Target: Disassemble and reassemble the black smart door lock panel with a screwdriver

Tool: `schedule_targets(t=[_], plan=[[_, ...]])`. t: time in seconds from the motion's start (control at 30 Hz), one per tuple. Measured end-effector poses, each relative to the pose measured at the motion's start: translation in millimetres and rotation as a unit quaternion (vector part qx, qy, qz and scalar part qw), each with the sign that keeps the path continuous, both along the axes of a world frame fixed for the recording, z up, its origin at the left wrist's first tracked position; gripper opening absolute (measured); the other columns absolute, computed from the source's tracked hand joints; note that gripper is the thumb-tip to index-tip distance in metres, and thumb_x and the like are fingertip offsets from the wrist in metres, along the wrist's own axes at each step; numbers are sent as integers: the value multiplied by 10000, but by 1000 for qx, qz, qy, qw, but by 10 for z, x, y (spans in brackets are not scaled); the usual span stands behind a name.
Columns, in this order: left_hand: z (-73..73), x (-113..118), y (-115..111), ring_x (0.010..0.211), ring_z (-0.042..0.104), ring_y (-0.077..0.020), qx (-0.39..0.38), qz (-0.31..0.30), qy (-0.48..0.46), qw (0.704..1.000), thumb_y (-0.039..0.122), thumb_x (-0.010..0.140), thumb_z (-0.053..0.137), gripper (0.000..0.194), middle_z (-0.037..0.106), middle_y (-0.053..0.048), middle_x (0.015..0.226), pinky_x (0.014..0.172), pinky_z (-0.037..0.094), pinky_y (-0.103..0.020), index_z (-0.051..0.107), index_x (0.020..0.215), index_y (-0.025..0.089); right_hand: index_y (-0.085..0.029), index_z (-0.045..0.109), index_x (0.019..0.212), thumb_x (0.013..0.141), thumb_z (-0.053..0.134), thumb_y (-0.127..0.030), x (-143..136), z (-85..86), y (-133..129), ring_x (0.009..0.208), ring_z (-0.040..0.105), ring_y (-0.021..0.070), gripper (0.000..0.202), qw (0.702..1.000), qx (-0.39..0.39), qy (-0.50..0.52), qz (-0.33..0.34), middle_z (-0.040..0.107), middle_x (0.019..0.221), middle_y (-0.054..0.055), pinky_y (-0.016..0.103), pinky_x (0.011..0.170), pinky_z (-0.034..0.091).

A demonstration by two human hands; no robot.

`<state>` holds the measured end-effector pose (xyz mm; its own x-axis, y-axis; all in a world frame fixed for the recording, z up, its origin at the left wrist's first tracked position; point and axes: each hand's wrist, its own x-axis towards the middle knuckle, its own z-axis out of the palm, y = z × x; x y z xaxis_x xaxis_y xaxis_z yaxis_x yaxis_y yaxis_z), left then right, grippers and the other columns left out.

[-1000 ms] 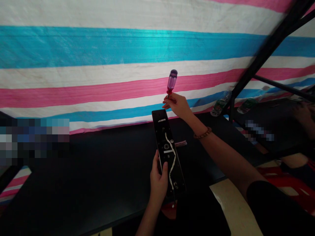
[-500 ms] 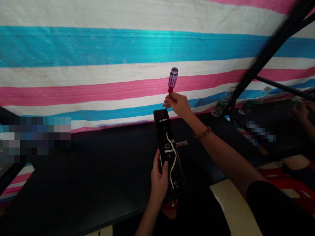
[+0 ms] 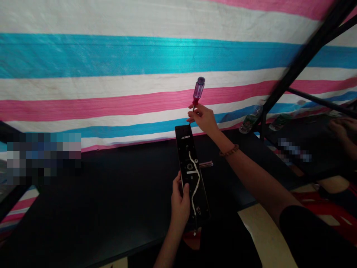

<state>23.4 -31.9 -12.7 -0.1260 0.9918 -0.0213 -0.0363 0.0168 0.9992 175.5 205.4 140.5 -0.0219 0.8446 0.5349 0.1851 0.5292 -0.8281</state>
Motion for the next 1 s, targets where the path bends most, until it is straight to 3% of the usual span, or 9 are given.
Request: schedule_targets(t=[0.1,0.23,0.37,0.5,0.63,0.8,1.0], plan=[[-11,-1,3,1223,639,-278,-2,0,-10,1000,544,959,550,579,655,-131,1321,1076,472,-470,466,1439,232,-220,620,853,847,690,-515,30,0,-26,643,747,171,303,1000,4,-14,16,658,675,-31,301,617,631],[-13,-6,9,1204,647,-271,-3,2,-12,1000,542,956,558,575,657,-124,1304,1055,487,-452,474,1436,235,-228,509,702,826,723,-515,10,-21,-16,652,752,190,379,999,0,-29,-21,606,612,-35,286,577,610],[-22,-9,11,1159,665,-263,-13,2,-12,1000,555,954,555,583,669,-116,1258,1021,505,-436,474,1434,233,-232,536,807,828,716,-538,-14,-27,-14,644,741,165,356,998,-3,-34,-52,618,690,-36,266,557,599],[-26,-9,5,1152,667,-264,-9,1,-23,1000,566,952,558,579,677,-114,1241,997,519,-428,481,1422,236,-234,611,994,853,679,-546,14,-18,-60,664,743,161,349,999,-6,-27,-20,658,773,-22,299,618,634],[-17,-7,4,1110,685,-265,-17,7,-27,999,574,939,578,588,692,-111,1201,968,535,-422,498,1410,232,-210,611,797,854,689,-491,38,-22,-75,662,753,196,297,999,2,-27,-17,654,666,-12,335,630,645],[-15,-9,3,1104,688,-257,-14,6,-28,999,568,946,572,585,692,-109,1197,981,529,-422,488,1416,229,-220,553,685,803,756,-479,0,-7,-59,609,737,198,350,998,10,-14,-68,603,584,-33,309,542,609],[2,-11,0,1104,687,-259,-18,3,-30,999,555,953,565,569,697,-108,1189,982,528,-429,487,1416,233,-221,588,753,877,684,-515,44,50,-179,573,705,149,333,993,27,-53,-105,645,590,-33,280,579,581]])
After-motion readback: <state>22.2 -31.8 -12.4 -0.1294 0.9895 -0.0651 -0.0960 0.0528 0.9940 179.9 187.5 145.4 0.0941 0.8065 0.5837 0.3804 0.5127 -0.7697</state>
